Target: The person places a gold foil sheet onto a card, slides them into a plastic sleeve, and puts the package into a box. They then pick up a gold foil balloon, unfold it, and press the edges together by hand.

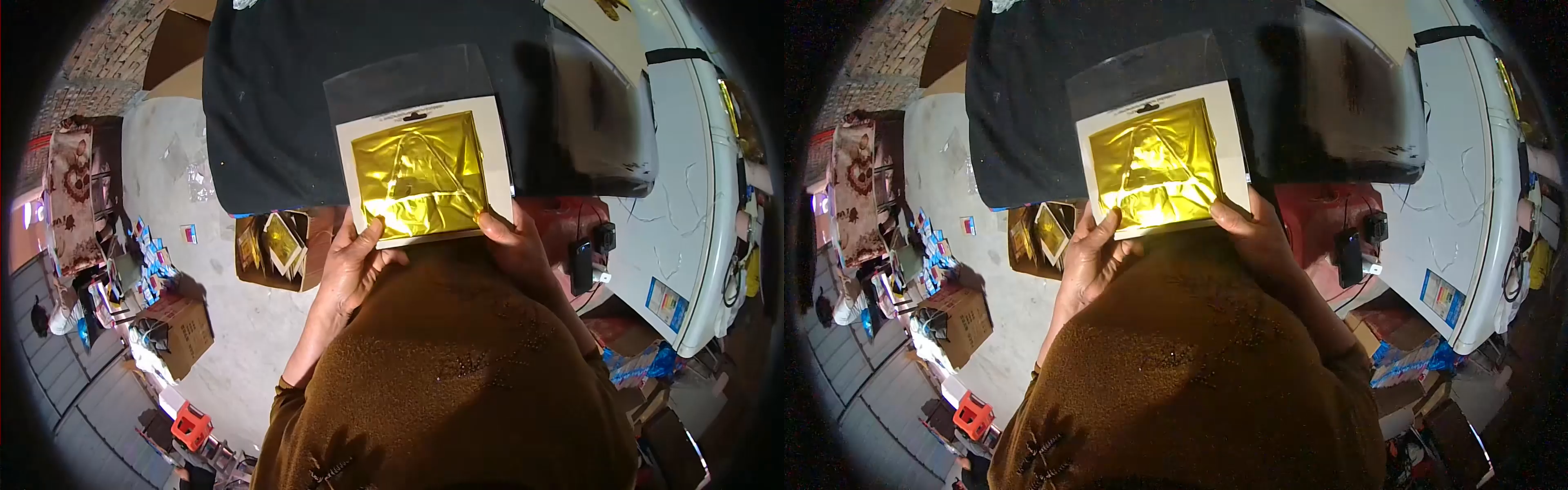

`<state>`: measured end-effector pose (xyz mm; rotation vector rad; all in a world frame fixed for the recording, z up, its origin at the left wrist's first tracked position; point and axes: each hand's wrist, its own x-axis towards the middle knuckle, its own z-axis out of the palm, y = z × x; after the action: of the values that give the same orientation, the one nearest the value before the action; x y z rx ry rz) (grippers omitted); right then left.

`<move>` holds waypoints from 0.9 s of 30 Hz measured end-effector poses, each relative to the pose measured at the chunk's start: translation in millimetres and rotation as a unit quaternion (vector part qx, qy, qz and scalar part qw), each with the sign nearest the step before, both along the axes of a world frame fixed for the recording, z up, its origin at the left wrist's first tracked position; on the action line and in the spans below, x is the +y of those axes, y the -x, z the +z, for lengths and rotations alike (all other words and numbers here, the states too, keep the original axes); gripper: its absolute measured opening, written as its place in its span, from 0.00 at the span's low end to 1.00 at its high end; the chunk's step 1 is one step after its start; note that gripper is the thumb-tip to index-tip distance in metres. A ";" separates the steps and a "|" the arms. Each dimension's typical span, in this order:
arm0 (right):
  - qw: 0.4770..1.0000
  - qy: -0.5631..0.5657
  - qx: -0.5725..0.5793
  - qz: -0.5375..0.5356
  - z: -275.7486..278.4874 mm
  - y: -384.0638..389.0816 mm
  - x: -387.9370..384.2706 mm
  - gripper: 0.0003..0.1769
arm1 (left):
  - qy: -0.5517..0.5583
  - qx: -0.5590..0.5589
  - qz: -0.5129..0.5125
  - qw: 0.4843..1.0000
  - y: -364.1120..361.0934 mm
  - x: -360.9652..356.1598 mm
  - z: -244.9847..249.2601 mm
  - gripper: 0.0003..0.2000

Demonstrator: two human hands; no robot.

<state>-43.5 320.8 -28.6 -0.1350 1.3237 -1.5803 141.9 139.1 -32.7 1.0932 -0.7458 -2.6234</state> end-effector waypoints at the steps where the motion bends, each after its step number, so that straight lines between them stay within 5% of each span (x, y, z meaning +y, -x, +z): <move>1: 1.000 -0.017 -0.009 0.004 -1.2 0.1 1.3 0.24 | -0.016 0.001 0.003 1.000 -0.9 1.9 0.4 0.22; 7: 0.993 -0.029 -0.115 0.006 2.0 2.2 4.6 0.22 | 0.001 -0.050 0.000 0.999 0.3 4.5 2.5 0.21; 14: 0.983 -0.073 0.167 0.012 -21.2 2.6 28.1 0.19 | 0.016 -0.056 -0.039 0.998 -5.6 -0.9 -4.6 0.22; 22: 0.997 -0.068 0.026 -0.029 -18.8 2.2 24.7 0.16 | 0.008 -0.042 -0.037 0.998 -6.5 -5.0 3.1 0.26; 27: 0.982 -0.120 0.146 -0.005 -32.9 2.7 31.5 0.15 | -0.065 -0.004 -0.012 0.998 -11.1 -7.1 4.3 0.26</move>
<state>-46.3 352.3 -61.5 -0.2177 1.7347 -1.4335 153.1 131.9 -28.4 1.1355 -0.5996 -2.7233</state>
